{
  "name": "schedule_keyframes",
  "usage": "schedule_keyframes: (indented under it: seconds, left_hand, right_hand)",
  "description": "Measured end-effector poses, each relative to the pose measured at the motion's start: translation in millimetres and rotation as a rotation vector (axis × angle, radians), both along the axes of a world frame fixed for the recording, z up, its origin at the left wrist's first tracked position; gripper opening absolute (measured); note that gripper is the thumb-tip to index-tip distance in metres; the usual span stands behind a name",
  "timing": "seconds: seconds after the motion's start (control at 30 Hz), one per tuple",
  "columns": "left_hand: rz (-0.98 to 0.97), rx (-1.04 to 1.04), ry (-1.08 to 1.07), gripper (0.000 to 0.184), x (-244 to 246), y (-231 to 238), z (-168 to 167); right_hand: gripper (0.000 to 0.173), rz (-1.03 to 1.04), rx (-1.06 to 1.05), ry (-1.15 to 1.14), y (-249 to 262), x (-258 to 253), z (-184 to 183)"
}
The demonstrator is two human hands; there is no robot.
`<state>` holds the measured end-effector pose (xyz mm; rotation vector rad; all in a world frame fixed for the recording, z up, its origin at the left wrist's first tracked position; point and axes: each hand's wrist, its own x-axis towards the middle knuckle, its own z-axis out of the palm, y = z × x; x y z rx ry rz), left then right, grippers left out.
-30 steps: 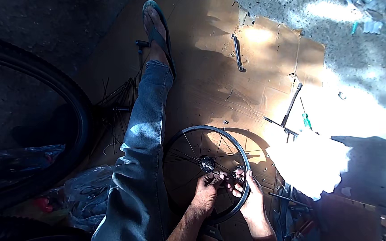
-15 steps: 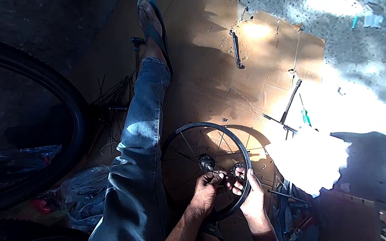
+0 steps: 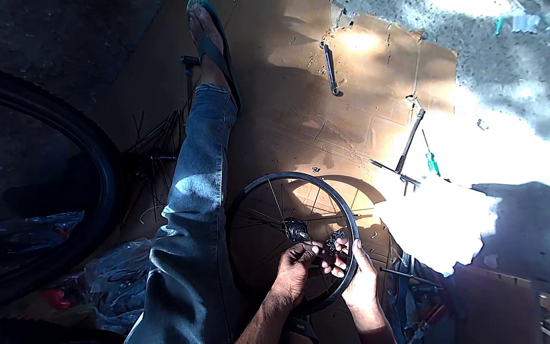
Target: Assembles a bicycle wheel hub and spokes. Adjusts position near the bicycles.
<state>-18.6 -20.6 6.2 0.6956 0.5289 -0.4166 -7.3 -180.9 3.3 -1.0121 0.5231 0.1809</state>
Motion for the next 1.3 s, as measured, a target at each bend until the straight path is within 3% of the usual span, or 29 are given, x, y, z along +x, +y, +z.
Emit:
schedule_keyframes:
  seconds: [0.37,0.53,0.73,0.87,1.03,1.1,1.17,1.23,1.3]
  left_hand:
    - [0.013,-0.036,-0.026,0.019,-2.3,-0.5,-2.3]
    - [0.04,-0.083,0.04,0.023,-1.1,4.0,3.6]
    - [-0.104,0.004,0.187,0.045,18.2,13.3,17.7]
    - [-0.144,0.07,0.322,0.043,29.8,6.3,31.8]
    - [-0.195,0.144,0.337,0.044,32.6,-7.0,40.1]
    - [-0.197,0.195,0.337,0.049,30.0,-10.1,42.7]
    - [-0.221,0.229,0.327,0.051,27.1,-10.6,41.1]
    - [-0.239,0.229,0.335,0.048,25.3,-9.6,38.5]
    - [-0.227,0.204,0.335,0.045,24.3,-9.3,37.3]
  right_hand:
    - [0.043,-0.027,0.009,0.023,6.9,1.8,4.9]
    - [0.033,-0.038,-0.103,0.096,20.2,15.4,16.0]
    - [0.031,0.072,-0.078,0.083,26.2,32.6,36.7]
    - [0.034,0.127,-0.221,0.037,23.9,38.1,37.6]
    - [0.04,0.319,-0.333,-0.066,-6.2,35.1,46.0]
    - [0.04,0.248,-0.475,-0.089,-27.6,28.4,36.5]
    - [0.036,0.275,-0.909,-0.073,-56.9,18.4,13.9]
    - [0.029,0.469,-1.263,0.05,-76.1,4.8,-1.6]
    - [0.032,0.695,-1.332,0.16,-79.2,-10.1,-11.4]
